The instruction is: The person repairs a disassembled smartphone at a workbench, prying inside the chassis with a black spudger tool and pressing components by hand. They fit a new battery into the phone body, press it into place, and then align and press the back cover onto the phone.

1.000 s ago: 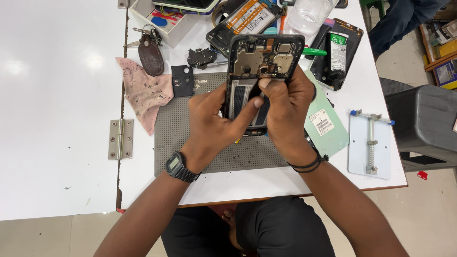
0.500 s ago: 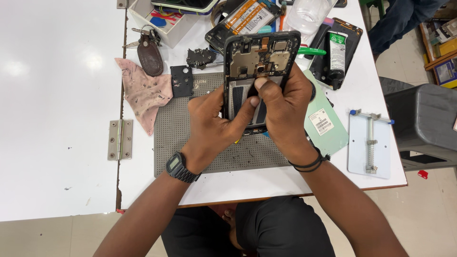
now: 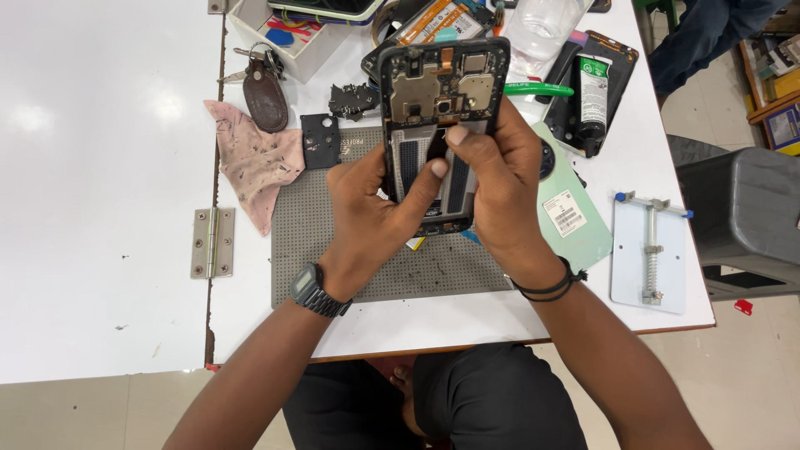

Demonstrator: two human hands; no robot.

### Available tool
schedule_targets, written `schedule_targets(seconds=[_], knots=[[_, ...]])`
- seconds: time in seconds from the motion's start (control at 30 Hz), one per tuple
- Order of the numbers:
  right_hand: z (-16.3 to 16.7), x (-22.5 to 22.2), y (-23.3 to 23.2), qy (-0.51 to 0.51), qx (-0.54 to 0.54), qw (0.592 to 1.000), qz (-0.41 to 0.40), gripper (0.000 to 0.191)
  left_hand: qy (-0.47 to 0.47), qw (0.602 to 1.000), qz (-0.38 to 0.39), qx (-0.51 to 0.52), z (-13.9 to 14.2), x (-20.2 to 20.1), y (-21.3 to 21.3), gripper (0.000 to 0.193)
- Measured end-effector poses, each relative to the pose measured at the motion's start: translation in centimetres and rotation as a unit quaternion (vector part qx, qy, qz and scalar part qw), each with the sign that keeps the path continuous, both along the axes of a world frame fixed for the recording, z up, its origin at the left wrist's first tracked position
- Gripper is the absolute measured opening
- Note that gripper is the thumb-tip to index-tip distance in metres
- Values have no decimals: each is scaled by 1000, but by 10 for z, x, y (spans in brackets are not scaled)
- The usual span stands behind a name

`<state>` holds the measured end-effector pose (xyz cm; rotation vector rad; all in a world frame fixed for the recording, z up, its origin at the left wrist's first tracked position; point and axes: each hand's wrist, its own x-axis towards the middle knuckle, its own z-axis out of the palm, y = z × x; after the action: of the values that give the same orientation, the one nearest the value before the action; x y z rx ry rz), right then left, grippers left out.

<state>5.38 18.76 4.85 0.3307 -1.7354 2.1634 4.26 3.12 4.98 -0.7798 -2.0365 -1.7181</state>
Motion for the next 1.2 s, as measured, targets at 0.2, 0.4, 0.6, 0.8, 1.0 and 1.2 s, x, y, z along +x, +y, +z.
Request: schedule_targets(seconds=[0.2,0.4,0.6,0.8,1.0,1.2], knots=[[-9,-1,1,23,17,999,-29,17,44,998,26,-47,1,1,-2,20],[-18,-1,5,14,-26,999,-39,10,64,996,32,-49,-1,3,1,24],[-14,-1,1,-7,-53,998,-31,10,22,998,27,-45,-2,3,1,21],[-4,2,0,12,30,999,-37,11,61,997,24,-39,-3,3,2,23],[-7,2,-3,6,-36,999,-21,11,54,998,22,-32,-1,2,2,23],[-14,2,-1,30,-42,999,-18,11,39,998,30,-45,1,3,0,19]])
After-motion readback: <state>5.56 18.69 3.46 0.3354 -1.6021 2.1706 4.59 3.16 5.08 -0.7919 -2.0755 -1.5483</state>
